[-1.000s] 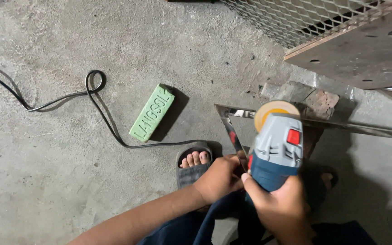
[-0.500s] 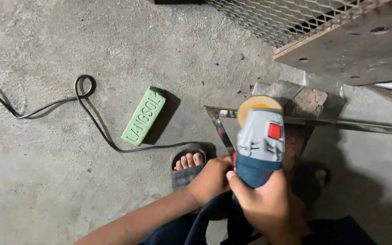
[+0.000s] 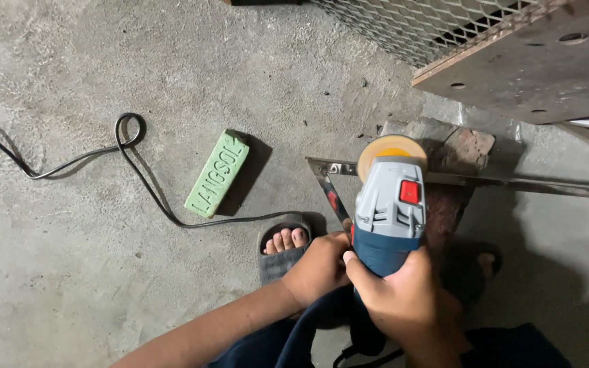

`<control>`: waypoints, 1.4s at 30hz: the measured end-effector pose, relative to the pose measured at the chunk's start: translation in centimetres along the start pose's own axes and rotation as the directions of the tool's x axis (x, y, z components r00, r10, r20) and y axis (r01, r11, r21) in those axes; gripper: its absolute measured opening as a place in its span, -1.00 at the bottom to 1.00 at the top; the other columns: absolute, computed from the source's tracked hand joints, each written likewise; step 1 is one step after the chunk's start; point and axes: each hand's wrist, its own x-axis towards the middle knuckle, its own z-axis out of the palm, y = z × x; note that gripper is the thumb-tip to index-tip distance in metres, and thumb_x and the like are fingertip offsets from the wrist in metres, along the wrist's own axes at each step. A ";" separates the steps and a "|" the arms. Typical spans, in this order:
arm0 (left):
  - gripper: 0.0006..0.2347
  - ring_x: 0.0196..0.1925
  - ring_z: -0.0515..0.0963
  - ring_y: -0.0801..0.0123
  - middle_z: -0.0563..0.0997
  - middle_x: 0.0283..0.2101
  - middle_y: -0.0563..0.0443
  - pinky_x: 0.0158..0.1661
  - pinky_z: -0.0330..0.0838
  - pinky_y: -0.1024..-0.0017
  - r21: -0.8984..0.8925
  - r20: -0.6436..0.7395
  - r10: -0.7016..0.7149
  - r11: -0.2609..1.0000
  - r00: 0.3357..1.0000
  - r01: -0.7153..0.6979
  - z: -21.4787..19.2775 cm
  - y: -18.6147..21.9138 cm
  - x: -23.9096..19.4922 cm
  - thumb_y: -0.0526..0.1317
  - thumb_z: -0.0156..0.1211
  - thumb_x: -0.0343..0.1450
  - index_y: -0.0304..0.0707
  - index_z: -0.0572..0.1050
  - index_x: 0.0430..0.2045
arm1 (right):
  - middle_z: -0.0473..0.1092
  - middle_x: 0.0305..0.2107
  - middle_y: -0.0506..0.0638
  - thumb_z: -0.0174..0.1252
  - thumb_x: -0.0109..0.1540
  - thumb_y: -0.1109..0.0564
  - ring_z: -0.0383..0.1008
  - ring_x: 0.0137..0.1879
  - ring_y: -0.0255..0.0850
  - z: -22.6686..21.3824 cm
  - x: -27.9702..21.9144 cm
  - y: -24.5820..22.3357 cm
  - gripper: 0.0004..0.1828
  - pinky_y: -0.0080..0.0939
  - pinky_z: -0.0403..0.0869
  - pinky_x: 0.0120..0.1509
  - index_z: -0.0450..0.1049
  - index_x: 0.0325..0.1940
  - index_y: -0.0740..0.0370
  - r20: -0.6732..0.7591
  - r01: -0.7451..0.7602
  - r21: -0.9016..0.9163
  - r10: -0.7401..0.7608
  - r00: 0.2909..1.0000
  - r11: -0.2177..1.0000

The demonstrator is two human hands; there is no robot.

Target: Polishing the edges of a stainless steel frame using an angle grinder and polishing compound.

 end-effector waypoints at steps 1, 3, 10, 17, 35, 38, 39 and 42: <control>-0.85 -0.34 0.57 0.13 0.62 -0.30 -0.22 -0.21 0.52 0.32 0.001 0.004 0.002 1.000 1.000 -0.002 -0.2 0.5 0.1 -0.43 0.18 0.22 -0.43 0.49 -0.37 | 0.63 -0.22 0.09 0.33 -0.02 0.28 0.69 -0.22 -0.20 -0.3 0.0 0.0 -0.53 -0.28 0.62 -0.12 0.49 -0.02 0.35 -0.004 -0.001 0.000 0.001 1.000 1.000; -0.71 -0.36 0.61 0.27 0.62 -0.22 -0.18 -0.28 0.58 0.42 -0.043 0.058 -0.081 0.996 0.995 0.083 -0.5 1.3 0.1 -0.42 0.21 0.26 -0.45 0.54 -0.14 | 0.66 -0.32 0.02 0.36 -0.01 0.13 0.70 -0.33 -0.18 -0.9 -0.1 -0.1 -0.60 -0.23 0.60 -0.21 0.59 -0.09 0.23 -0.052 -0.212 -0.163 0.206 0.977 0.964; -0.86 -0.44 0.62 0.39 0.60 -0.31 -0.06 -0.34 0.60 0.49 -0.041 0.107 -0.161 0.985 0.981 0.166 -0.5 1.4 0.1 -0.28 0.29 0.40 -0.39 0.52 -0.30 | 0.59 -0.36 0.05 0.32 0.04 0.26 0.57 -0.37 -0.19 -3.1 0.5 0.2 -0.66 -0.24 0.51 -0.19 0.57 -0.10 0.36 -0.166 -0.189 -0.132 0.166 0.972 0.973; -0.82 -0.40 0.59 0.34 0.60 -0.28 -0.11 -0.33 0.56 0.47 -0.036 0.065 -0.093 0.995 0.994 0.095 -0.4 1.2 0.0 -0.34 0.24 0.35 -0.44 0.51 -0.23 | 0.65 -0.40 0.02 0.35 0.00 0.18 0.65 -0.41 -0.20 -1.4 0.2 -0.7 -0.69 -0.25 0.57 -0.28 0.61 -0.18 0.27 -0.049 -0.146 -0.136 0.141 0.989 0.980; -0.85 -0.44 0.59 0.37 0.61 -0.31 -0.08 -0.38 0.55 0.47 -0.034 0.079 -0.104 0.994 0.991 0.107 -0.2 1.0 0.1 -0.36 0.24 0.36 -0.42 0.53 -0.25 | 0.63 -0.43 0.02 0.33 0.01 0.23 0.61 -0.44 -0.22 -2.5 0.2 -0.1 -0.69 -0.28 0.55 -0.30 0.59 -0.17 0.32 -0.049 -0.135 -0.091 0.131 0.990 0.987; -0.84 -0.43 0.61 0.37 0.62 -0.28 -0.08 -0.37 0.57 0.48 -0.047 0.074 -0.126 0.990 0.989 0.130 -0.2 1.3 0.2 -0.32 0.27 0.36 -0.42 0.54 -0.25 | 0.62 -0.41 0.02 0.33 0.02 0.23 0.61 -0.42 -0.21 -3.0 0.2 -0.3 -0.68 -0.27 0.54 -0.25 0.58 -0.15 0.31 -0.088 -0.121 -0.119 0.111 0.990 0.985; -0.83 -0.41 0.63 0.37 0.63 -0.25 -0.09 -0.34 0.61 0.50 -0.064 0.085 -0.175 0.982 0.981 0.180 -0.3 1.7 0.2 -0.29 0.29 0.38 -0.40 0.55 -0.24 | 0.60 -0.40 0.01 0.33 0.02 0.23 0.60 -0.41 -0.19 -3.2 0.2 -0.5 -0.67 -0.25 0.53 -0.22 0.57 -0.13 0.31 -0.134 -0.126 -0.167 0.104 0.985 0.978; -0.87 -0.41 0.64 0.37 0.62 -0.31 -0.06 -0.33 0.61 0.50 -0.031 0.086 -0.166 0.985 0.982 0.169 -0.3 1.4 0.2 -0.26 0.29 0.40 -0.37 0.53 -0.37 | 0.55 -0.45 0.06 0.30 0.05 0.30 0.51 -0.45 -0.20 -4.3 0.1 1.6 -0.74 -0.26 0.48 -0.30 0.53 -0.18 0.39 -0.172 -0.241 -0.037 0.231 0.958 0.970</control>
